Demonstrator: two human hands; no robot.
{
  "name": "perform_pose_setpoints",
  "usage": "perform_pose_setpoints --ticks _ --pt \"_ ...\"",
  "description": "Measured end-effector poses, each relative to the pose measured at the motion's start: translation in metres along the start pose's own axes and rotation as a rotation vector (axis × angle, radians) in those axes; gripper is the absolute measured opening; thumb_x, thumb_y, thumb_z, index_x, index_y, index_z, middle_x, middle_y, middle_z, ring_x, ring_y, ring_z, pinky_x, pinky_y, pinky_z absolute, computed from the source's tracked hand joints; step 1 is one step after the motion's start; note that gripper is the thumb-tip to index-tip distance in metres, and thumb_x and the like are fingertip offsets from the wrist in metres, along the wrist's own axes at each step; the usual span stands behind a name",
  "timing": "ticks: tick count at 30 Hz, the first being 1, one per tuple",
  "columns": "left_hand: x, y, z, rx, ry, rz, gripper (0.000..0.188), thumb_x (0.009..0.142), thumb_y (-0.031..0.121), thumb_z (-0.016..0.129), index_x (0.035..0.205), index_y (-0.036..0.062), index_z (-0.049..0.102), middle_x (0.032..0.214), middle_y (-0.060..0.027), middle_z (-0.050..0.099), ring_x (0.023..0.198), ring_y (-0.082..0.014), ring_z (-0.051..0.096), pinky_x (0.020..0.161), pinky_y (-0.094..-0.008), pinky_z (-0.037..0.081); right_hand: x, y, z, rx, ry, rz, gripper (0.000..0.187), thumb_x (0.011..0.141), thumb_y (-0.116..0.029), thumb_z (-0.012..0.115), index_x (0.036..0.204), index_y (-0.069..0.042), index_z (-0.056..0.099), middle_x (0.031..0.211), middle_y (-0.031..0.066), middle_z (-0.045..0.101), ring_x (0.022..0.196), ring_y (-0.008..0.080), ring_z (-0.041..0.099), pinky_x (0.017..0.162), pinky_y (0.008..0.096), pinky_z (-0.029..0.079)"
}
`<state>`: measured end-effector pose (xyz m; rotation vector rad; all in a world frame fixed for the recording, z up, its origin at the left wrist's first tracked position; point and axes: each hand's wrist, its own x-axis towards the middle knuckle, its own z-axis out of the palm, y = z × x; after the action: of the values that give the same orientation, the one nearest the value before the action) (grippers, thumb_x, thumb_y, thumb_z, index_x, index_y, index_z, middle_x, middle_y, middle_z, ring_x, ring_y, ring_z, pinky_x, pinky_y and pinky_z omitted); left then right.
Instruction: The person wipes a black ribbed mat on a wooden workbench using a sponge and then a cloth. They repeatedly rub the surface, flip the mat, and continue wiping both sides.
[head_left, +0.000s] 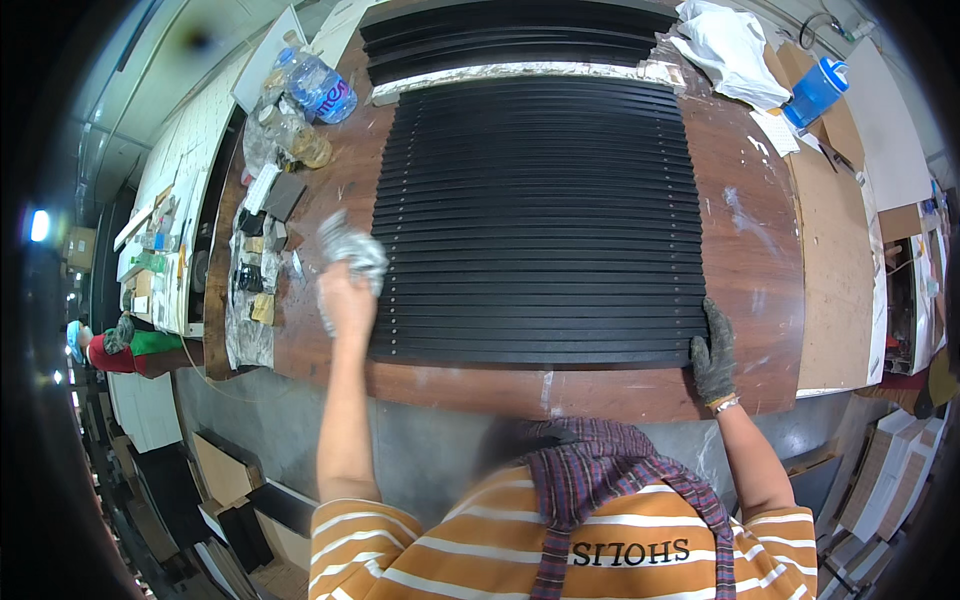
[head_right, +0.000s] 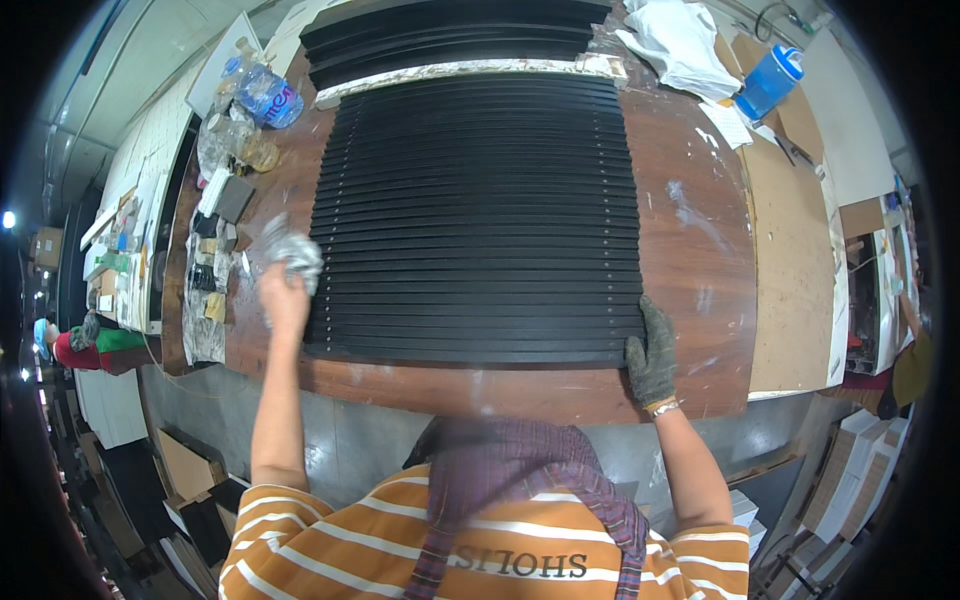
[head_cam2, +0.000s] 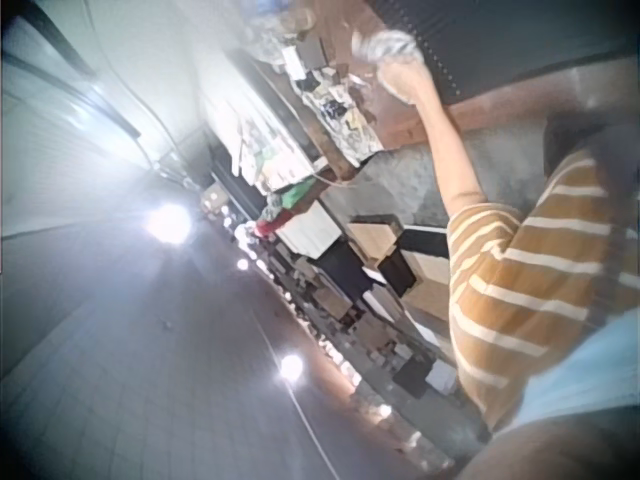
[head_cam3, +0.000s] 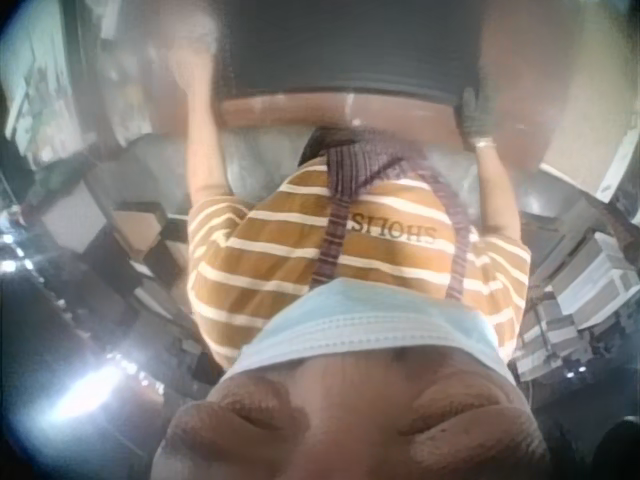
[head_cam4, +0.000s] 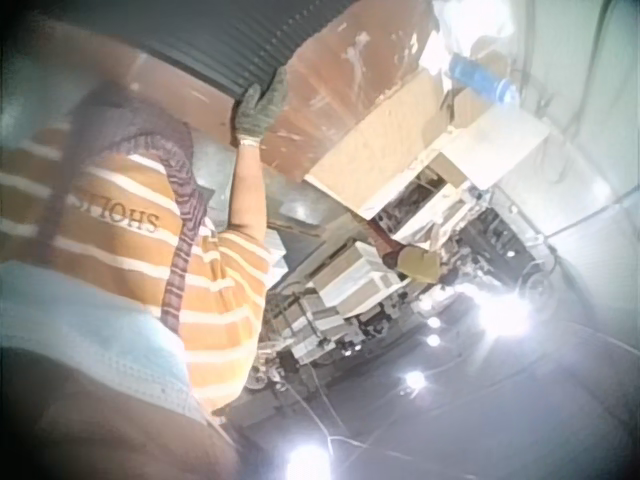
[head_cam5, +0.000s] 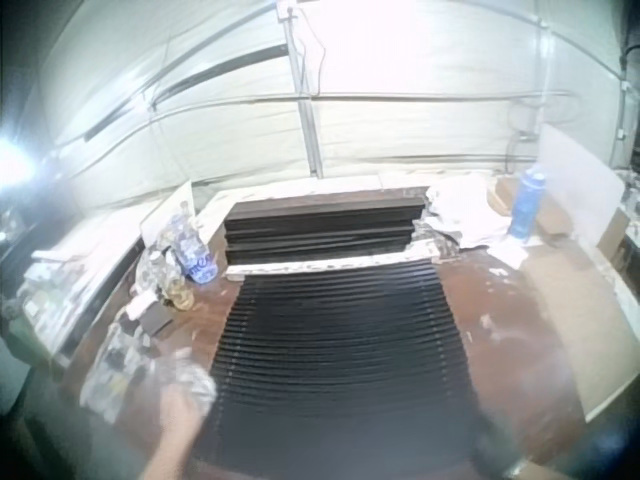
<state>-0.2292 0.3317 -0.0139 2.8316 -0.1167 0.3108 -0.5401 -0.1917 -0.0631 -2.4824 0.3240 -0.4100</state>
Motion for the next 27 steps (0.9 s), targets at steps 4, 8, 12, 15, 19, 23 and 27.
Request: perform_pose_setpoints --ticks 4,8,12,15,19,23,27 --pt "0.042 0.081 -0.006 -0.119 0.247 0.23 0.04 0.083 0.01 0.066 0.123 0.0009 0.065 0.124 -0.0202 0.063 0.116 -0.0364 0.058 0.103 -0.0473 0.046 0.052 -0.004 -0.001 0.483 0.018 0.197 0.061 0.098 -0.02 0.061 0.152 -0.001 0.04 0.158 0.0192 0.04 0.146 0.038 0.037 0.122 0.0453 0.028" --pt "0.044 0.271 0.055 -0.43 0.022 0.596 0.045 0.081 0.009 0.066 0.127 0.0121 0.065 0.133 -0.0131 0.061 0.116 -0.033 0.058 0.101 -0.0453 0.048 0.162 -0.014 0.004 -0.126 0.0 0.091 0.065 0.102 -0.03 0.056 0.156 -0.001 0.034 0.165 0.0213 0.026 0.152 0.0358 0.028 0.125 0.0422 0.023" --pt "0.01 0.361 0.124 -0.402 -0.181 1.045 0.049 0.08 0.012 0.067 0.129 0.0197 0.065 0.137 -0.0081 0.061 0.113 -0.0307 0.058 0.094 -0.0451 0.05 0.21 0.021 0.046 -0.11 -0.037 0.154 0.07 0.1 -0.037 0.057 0.156 -0.001 0.034 0.163 0.0214 0.031 0.151 0.0351 0.029 0.124 0.0411 0.023" --pt "0.035 0.3 0.108 -0.443 -0.218 0.793 0.037 0.073 0.003 0.059 0.104 0.0142 0.076 0.111 -0.0082 0.074 0.105 -0.0302 0.068 0.089 -0.0461 0.053 0.211 0.01 0.047 -0.034 -0.028 0.176 0.07 0.099 -0.036 0.059 0.156 -0.003 0.034 0.161 0.0202 0.035 0.15 0.033 0.033 0.123 0.0421 0.026" --pt "0.07 0.276 0.084 -0.379 -0.056 0.585 0.029 0.069 0.009 0.062 0.094 0.0068 0.077 0.095 -0.0102 0.074 0.091 -0.0324 0.064 0.085 -0.0443 0.051 0.208 0.009 0.047 -0.076 -0.007 0.181 0.069 0.098 -0.034 0.06 0.156 -0.006 0.035 0.159 0.0194 0.039 0.146 0.0346 0.037 0.121 0.0431 0.03" --pt "0.054 0.39 0.137 -0.424 -0.061 0.966 0.039 0.078 0.019 0.066 0.116 0.0123 0.071 0.132 -0.0108 0.064 0.129 -0.0335 0.054 0.107 -0.0509 0.041 0.214 -0.004 0.043 0.026 -0.065 0.239 0.067 0.098 -0.032 0.06 0.155 -0.005 0.037 0.157 0.02 0.041 0.144 0.0356 0.04 0.12 0.0436 0.032" --pt "0.053 0.369 0.154 -0.336 -0.329 0.892 0.048 0.085 0.017 0.065 0.132 0.0108 0.063 0.142 -0.0116 0.06 0.138 -0.0308 0.049 0.116 -0.0515 0.036 0.216 0.001 0.043 0.053 -0.068 0.235 0.067 0.098 -0.031 0.06 0.155 -0.005 0.036 0.157 0.0209 0.041 0.144 0.0368 0.039 0.12 0.0438 0.03"
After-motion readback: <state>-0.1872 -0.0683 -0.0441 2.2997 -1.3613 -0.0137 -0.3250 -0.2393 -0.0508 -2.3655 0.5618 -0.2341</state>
